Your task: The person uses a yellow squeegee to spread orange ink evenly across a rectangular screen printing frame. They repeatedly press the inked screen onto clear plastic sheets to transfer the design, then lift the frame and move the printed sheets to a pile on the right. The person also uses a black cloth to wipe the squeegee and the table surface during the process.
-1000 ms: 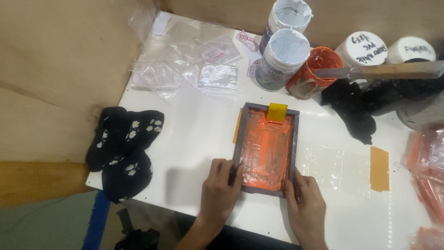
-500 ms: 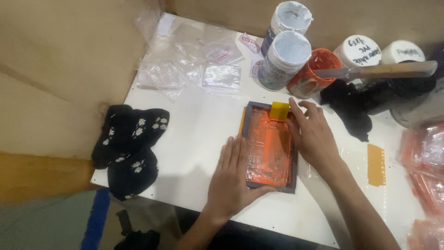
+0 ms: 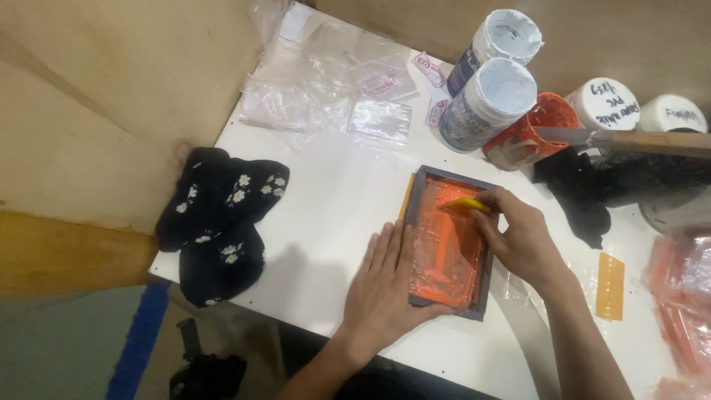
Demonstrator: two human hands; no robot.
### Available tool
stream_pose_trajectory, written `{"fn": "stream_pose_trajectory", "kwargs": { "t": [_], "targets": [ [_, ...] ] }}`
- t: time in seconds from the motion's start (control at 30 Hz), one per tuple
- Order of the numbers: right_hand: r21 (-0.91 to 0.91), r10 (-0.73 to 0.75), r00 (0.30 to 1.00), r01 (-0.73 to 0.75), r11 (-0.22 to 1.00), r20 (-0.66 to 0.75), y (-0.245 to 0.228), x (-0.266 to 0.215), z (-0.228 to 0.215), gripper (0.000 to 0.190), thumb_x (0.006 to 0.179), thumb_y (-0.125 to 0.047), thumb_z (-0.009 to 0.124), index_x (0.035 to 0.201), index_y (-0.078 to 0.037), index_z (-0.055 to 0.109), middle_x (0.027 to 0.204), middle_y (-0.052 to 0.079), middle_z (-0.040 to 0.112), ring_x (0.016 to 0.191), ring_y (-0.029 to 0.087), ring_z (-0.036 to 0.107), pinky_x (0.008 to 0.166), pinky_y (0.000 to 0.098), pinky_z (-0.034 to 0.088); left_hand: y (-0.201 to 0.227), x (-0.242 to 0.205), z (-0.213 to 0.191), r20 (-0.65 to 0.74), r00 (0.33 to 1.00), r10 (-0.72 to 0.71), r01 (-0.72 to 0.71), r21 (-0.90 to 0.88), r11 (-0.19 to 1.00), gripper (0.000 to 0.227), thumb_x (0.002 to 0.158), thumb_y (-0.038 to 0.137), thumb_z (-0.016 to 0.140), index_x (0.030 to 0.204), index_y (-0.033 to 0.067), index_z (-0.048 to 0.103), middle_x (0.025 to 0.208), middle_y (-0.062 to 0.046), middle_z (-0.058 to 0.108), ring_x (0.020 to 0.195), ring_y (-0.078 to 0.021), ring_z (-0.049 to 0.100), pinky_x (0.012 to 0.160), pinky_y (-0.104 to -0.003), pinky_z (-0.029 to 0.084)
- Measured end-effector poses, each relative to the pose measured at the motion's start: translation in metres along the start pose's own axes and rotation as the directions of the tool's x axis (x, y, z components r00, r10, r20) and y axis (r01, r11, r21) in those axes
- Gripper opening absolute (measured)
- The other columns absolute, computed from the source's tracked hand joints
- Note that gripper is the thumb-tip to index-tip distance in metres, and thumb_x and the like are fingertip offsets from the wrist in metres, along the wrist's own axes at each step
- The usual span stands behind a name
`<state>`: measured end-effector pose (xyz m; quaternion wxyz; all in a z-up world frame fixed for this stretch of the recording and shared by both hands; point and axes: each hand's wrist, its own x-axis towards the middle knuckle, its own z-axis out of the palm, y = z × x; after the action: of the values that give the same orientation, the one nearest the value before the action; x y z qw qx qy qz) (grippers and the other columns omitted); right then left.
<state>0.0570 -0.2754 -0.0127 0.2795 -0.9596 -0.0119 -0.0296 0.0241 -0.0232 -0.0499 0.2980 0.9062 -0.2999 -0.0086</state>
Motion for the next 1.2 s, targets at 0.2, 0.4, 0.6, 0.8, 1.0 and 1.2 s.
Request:
{"fn": "stream_pose_trajectory", "kwargs": {
  "t": [0.2,0.4,0.6,0.8,1.0,1.2],
  "targets": [
    [-0.064,-0.033,0.999,0.034,0.997,0.024,-0.003,0.007,0.005,0.021,0.097,-0.011,0.062,0.117,-0.007,0.060,0.106,0.010,0.067,0.097,0.027,0.062,0.085,0.0388,0.049,0.001,0.000,0.000,0.023,1.000,-0.009,0.009,-0.005,1.000,0.129,0.080,0.085,0.056,0.160,-0.0075,0.016,0.167,-0.028,0.022,0.157,-0.0378,0.016,0.129,-0.048,0.009],
    [-0.141,-0.211,0.977,0.205,0.969,-0.030,0.007,0.007,0.022,0.019,0.099,-0.008,0.058,0.118,-0.004,0.061,0.108,0.011,0.067,0.100,0.031,0.061,0.086,0.0416,0.050,0.000,0.000,0.001,0.006,1.000,0.000,0.000,0.006,1.000,0.128,0.080,0.084,0.057,0.160,-0.0082,0.017,0.167,-0.028,0.023,0.157,-0.0375,0.017,0.129,-0.048,0.010],
    [-0.169,-0.186,0.974,0.206,0.964,0.126,0.010,0.005,0.030,0.033,0.101,-0.010,0.051,0.132,-0.007,0.060,0.122,0.011,0.064,0.109,0.031,0.058,0.092,0.0426,0.050,0.000,0.001,0.002,-0.021,1.000,-0.003,0.003,0.000,1.000,0.129,0.078,0.083,0.061,0.159,-0.0081,0.020,0.166,-0.027,0.026,0.157,-0.0373,0.020,0.129,-0.048,0.013],
    [-0.184,-0.272,0.935,0.315,0.931,0.226,0.011,-0.021,0.028,0.050,0.091,-0.003,0.059,0.141,-0.007,0.056,0.132,0.011,0.062,0.111,0.030,0.058,0.091,0.0444,0.052,0.000,0.001,0.001,0.018,1.000,-0.012,0.012,0.015,1.000,0.129,0.079,0.084,0.058,0.160,-0.0064,0.017,0.168,-0.025,0.024,0.157,-0.0357,0.018,0.129,-0.046,0.010],
    [-0.016,-0.271,0.921,0.286,0.958,0.280,0.013,-0.039,0.010,0.039,0.095,-0.012,0.060,0.133,-0.015,0.066,0.131,0.003,0.068,0.120,0.026,0.063,0.103,0.0413,0.051,0.000,-0.001,0.002,0.016,1.000,-0.012,0.012,0.011,1.000,0.129,0.079,0.085,0.058,0.160,-0.0065,0.018,0.167,-0.026,0.024,0.157,-0.0356,0.019,0.129,-0.047,0.011],
    [0.011,-0.246,0.965,0.246,0.969,0.095,-0.019,-0.009,0.017,0.026,0.099,-0.011,0.059,0.123,-0.011,0.069,0.111,0.007,0.071,0.098,0.025,0.067,0.085,0.0356,0.054,0.001,0.001,0.001,-0.001,1.000,-0.011,0.011,0.004,1.000,0.128,0.079,0.084,0.059,0.160,-0.0071,0.019,0.166,-0.026,0.026,0.157,-0.0363,0.019,0.129,-0.047,0.011]
  ]
}}
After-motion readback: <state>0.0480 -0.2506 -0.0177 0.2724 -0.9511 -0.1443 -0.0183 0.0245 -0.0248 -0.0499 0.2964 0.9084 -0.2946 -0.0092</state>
